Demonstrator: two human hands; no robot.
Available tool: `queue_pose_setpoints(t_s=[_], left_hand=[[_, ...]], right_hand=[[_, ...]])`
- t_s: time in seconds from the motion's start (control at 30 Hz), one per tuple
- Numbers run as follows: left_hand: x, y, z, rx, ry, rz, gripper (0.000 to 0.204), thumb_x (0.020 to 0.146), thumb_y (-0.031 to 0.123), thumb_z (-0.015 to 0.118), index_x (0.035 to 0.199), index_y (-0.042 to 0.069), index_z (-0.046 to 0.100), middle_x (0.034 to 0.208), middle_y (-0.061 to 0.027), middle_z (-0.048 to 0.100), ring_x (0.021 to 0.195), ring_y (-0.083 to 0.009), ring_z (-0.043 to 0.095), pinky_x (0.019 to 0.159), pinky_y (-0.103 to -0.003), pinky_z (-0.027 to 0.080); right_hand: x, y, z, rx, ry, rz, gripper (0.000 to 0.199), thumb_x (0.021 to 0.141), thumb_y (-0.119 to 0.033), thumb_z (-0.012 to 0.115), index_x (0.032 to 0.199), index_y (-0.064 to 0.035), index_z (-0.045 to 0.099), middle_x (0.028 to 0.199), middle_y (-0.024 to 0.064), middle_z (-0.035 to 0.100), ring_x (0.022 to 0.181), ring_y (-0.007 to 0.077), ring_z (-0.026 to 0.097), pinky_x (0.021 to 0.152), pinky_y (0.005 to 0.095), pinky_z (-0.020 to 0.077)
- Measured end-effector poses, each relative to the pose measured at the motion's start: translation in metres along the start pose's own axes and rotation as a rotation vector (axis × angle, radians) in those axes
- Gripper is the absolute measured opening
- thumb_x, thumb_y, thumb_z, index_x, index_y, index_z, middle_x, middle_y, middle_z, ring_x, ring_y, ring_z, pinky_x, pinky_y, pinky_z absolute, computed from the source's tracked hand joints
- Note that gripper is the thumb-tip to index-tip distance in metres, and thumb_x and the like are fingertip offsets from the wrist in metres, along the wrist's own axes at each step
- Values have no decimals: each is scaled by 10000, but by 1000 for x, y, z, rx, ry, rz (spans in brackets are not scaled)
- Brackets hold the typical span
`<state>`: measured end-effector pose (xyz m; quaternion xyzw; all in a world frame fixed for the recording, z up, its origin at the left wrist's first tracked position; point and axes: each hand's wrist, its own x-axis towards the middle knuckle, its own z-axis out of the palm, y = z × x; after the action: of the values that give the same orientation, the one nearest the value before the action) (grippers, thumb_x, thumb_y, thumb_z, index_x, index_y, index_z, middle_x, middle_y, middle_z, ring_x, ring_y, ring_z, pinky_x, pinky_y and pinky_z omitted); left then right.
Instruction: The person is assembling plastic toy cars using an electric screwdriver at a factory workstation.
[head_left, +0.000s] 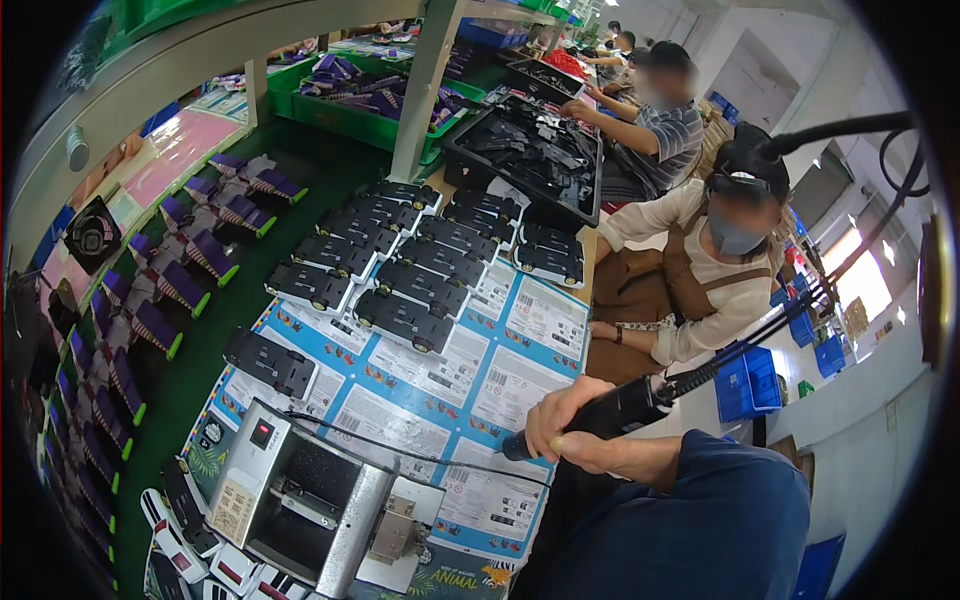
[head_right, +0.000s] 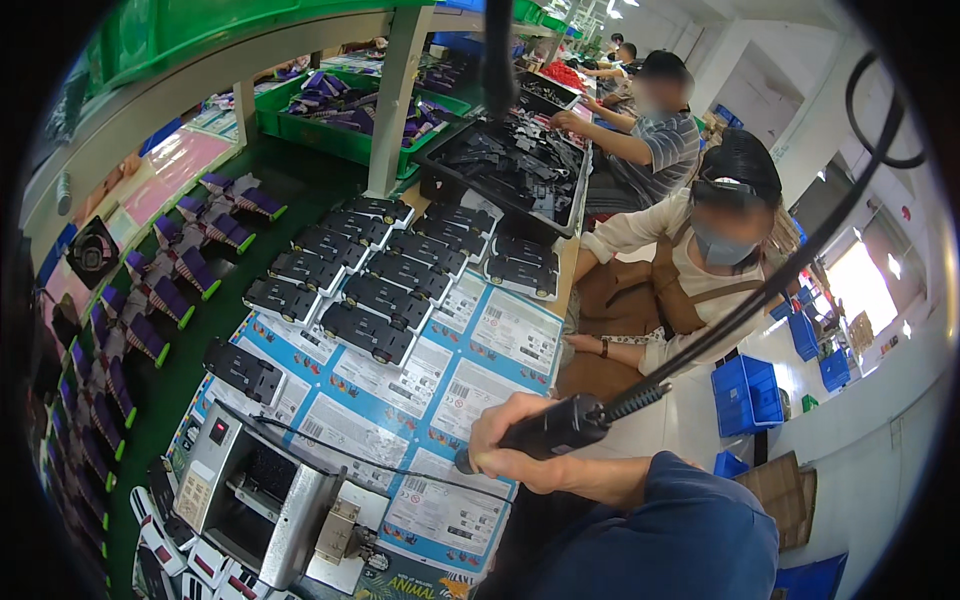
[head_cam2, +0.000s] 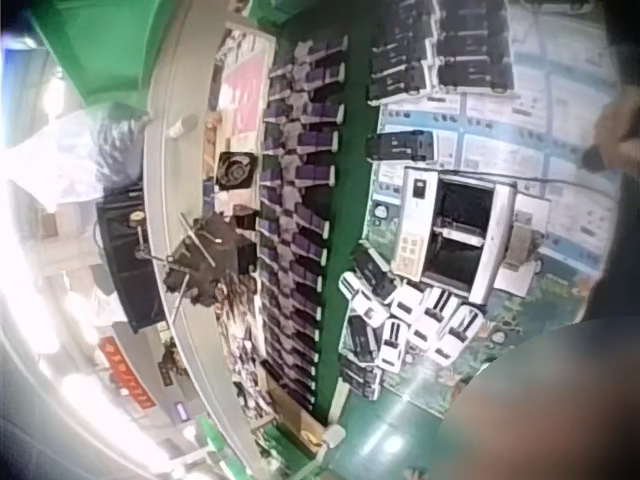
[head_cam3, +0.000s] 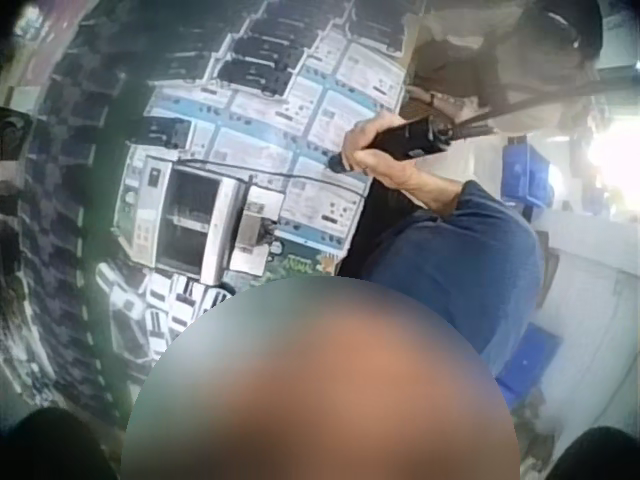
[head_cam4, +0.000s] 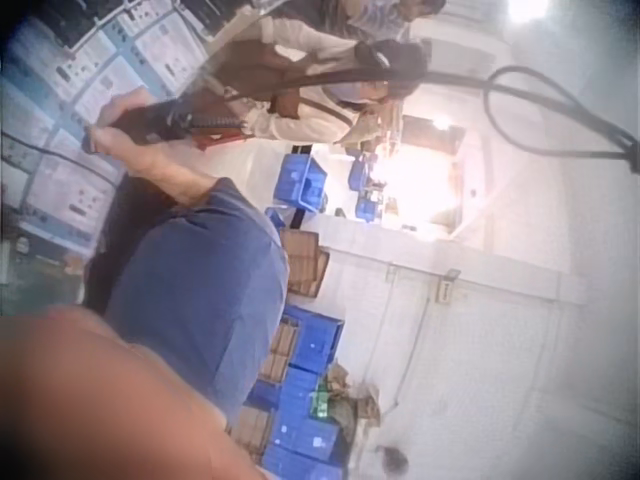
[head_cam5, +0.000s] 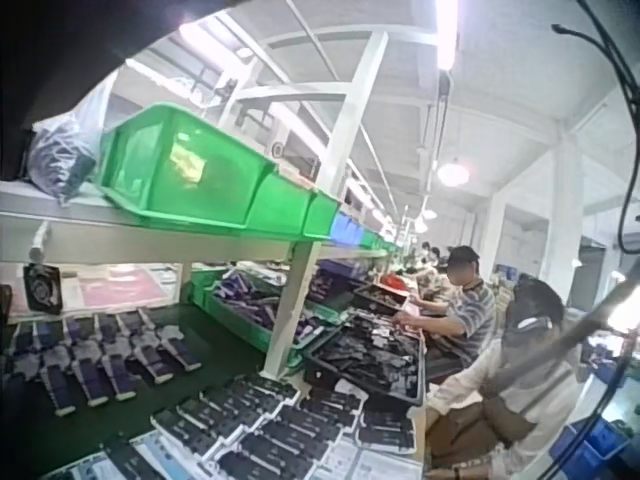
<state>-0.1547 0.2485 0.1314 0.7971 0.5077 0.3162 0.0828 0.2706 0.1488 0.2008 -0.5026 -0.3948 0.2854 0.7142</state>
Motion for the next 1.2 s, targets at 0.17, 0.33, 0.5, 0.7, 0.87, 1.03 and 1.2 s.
queue_pose_setpoints(t_s=[0.17, 0.33, 0.5, 0.7, 0.87, 1.03, 1.2], left_hand=[[2, -2, 7, -16, 39, 46, 848, 585, 556, 893, 1160, -5, 623, 1083, -171, 640, 958, -345, 603, 841, -482, 479], [2, 0, 4, 19, 31, 32, 861, 565, 582, 891, 1137, -6, 629, 1089, -163, 643, 963, -330, 604, 830, -459, 485], [-6, -12, 6, 43, 44, 70, 853, 596, 613, 864, 1136, -7, 636, 1077, -165, 657, 960, -334, 613, 834, -464, 487], [-6, -19, 0, 133, -23, 135, 828, 649, 607, 835, 1172, -1, 630, 1087, -171, 661, 982, -350, 619, 862, -486, 485], [-3, -22, -11, 223, -160, 181, 886, 603, 533, 891, 1239, -10, 600, 1110, -185, 648, 1013, -379, 616, 900, -501, 481], [-1, -15, -13, 272, -205, 172, 866, 598, 496, 908, 1237, -2, 602, 1108, -178, 649, 1005, -380, 622, 894, -501, 484], [0, -12, -14, 292, -216, 165, 869, 585, 485, 920, 1232, 1, 602, 1104, -172, 652, 996, -383, 626, 888, -500, 487]], right_hand=[[-6, 2, 3, 6, 10, -36, 177, 925, -55, 609, 1073, -72, 514, 774, 83, 522, 689, 196, 533, 710, 390, 449], [-7, 2, 4, 7, 14, -55, 196, 914, -60, 622, 1071, -73, 506, 775, 80, 525, 675, 195, 532, 698, 385, 450], [-11, 10, 1, 16, 16, -96, 189, 911, -69, 630, 1050, -72, 502, 762, 82, 525, 651, 194, 531, 678, 383, 458], [-13, 15, -2, 32, 17, -117, 192, 906, -68, 642, 1036, -71, 501, 742, 81, 527, 638, 192, 531, 670, 381, 465], [-13, 14, -5, -13, 2, -120, 190, 905, -60, 646, 1027, -71, 501, 736, 79, 530, 625, 189, 535, 655, 379, 468], [-13, 21, -7, 27, 16, -141, 186, 906, -65, 655, 1004, -66, 497, 738, 86, 539, 612, 191, 543, 630, 371, 472], [-12, 22, -7, -7, 19, -168, 192, 902, -62, 659, 998, -63, 493, 733, 89, 540, 596, 189, 539, 613, 361, 478]])
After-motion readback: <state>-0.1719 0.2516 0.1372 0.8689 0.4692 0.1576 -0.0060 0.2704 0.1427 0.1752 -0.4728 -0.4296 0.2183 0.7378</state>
